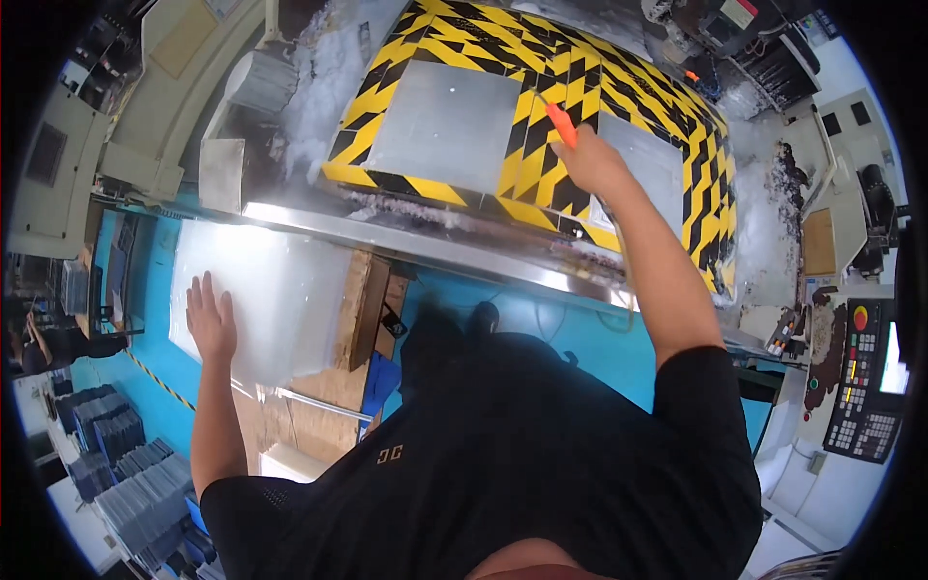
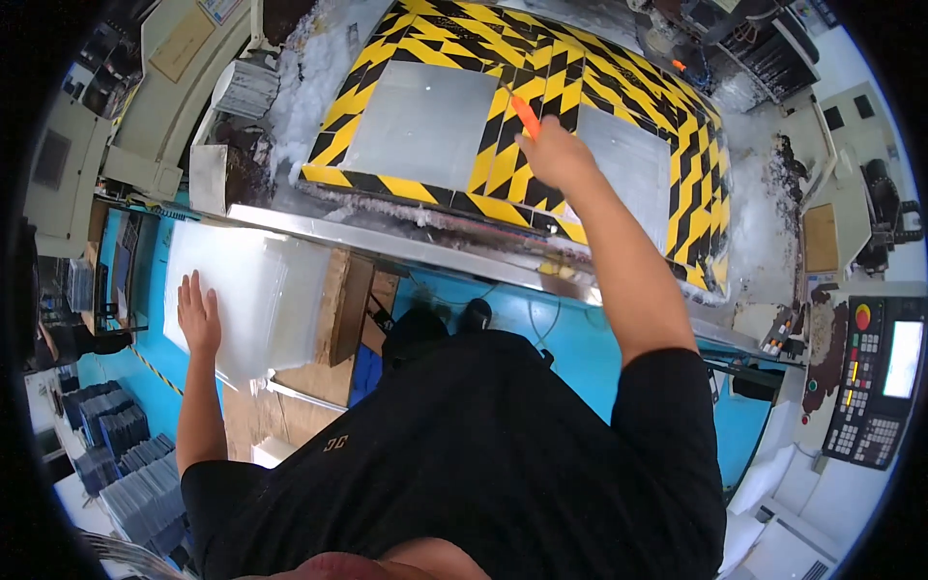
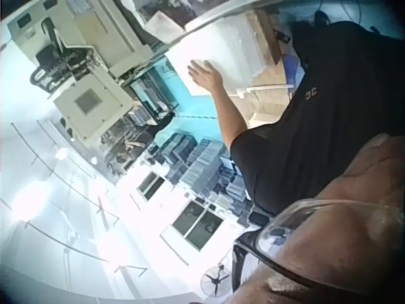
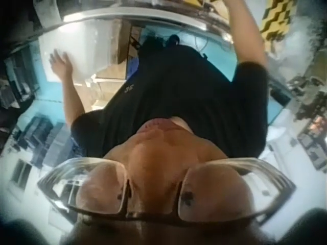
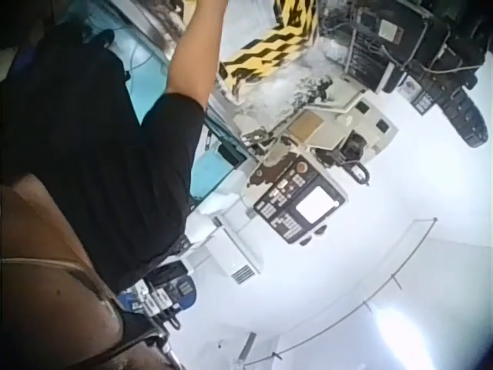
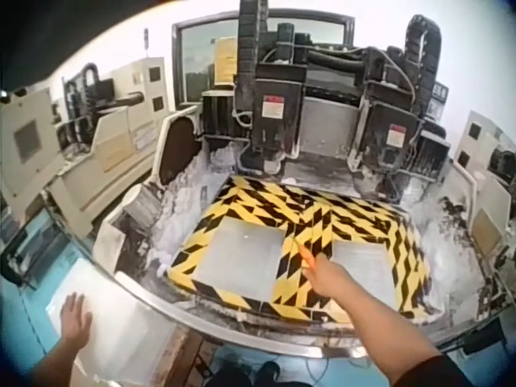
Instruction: The recorder is manufacturing electronic components, involving cleaning parts with an air gun, measuring with a caliper, and operating a CNC machine.
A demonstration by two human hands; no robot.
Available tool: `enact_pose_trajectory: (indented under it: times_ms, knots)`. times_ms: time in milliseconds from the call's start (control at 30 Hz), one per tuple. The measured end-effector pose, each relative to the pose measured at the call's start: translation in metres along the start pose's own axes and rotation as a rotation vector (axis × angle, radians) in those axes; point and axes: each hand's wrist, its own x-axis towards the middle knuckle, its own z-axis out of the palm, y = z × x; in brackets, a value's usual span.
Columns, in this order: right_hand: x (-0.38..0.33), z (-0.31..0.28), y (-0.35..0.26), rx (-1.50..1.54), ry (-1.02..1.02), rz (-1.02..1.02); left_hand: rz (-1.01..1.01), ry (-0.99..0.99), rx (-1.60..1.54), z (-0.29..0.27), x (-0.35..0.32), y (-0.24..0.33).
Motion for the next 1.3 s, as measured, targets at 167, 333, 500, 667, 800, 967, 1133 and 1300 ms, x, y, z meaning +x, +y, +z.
enact_pose_trajectory:
  times_ms: [167,333,500,667,800,967,1133,1300]
  knots:
    - [0.051,0.033,-0.068,0.036,0.013,-0.157,0.017,-0.001,-0.025,-0.005,0.002,0.005]
    - [0.016,0.046,-0.104,-0.026,-0.101,-0.391,0.033,-0.007,-0.005,-0.005,-0.001,0.002]
    - [-0.071,0.039,-0.096,-0.083,-0.104,-0.593,0.071,0.013,-0.043,-0.005,0.007,0.005]
    - [-0.121,0.018,-0.046,-0.113,-0.007,-0.629,0.099,0.025,-0.041,-0.002,0.006,0.001]
    - [-0.153,-0.025,0.001,-0.224,-0.002,-0.522,0.123,0.027,-0.047,-0.003,0.006,0.000]
    - [-0.188,-0.053,0.048,-0.322,-0.104,-0.245,0.174,0.046,-0.060,0.001,0.007,-0.005]
    - [-0.216,-0.064,0.096,-0.383,-0.092,-0.058,0.146,0.025,-0.052,0.005,0.006,-0.010]
    - [-0.226,-0.067,0.146,-0.396,-0.122,0.174,0.177,0.033,-0.073,0.012,0.012,-0.017]
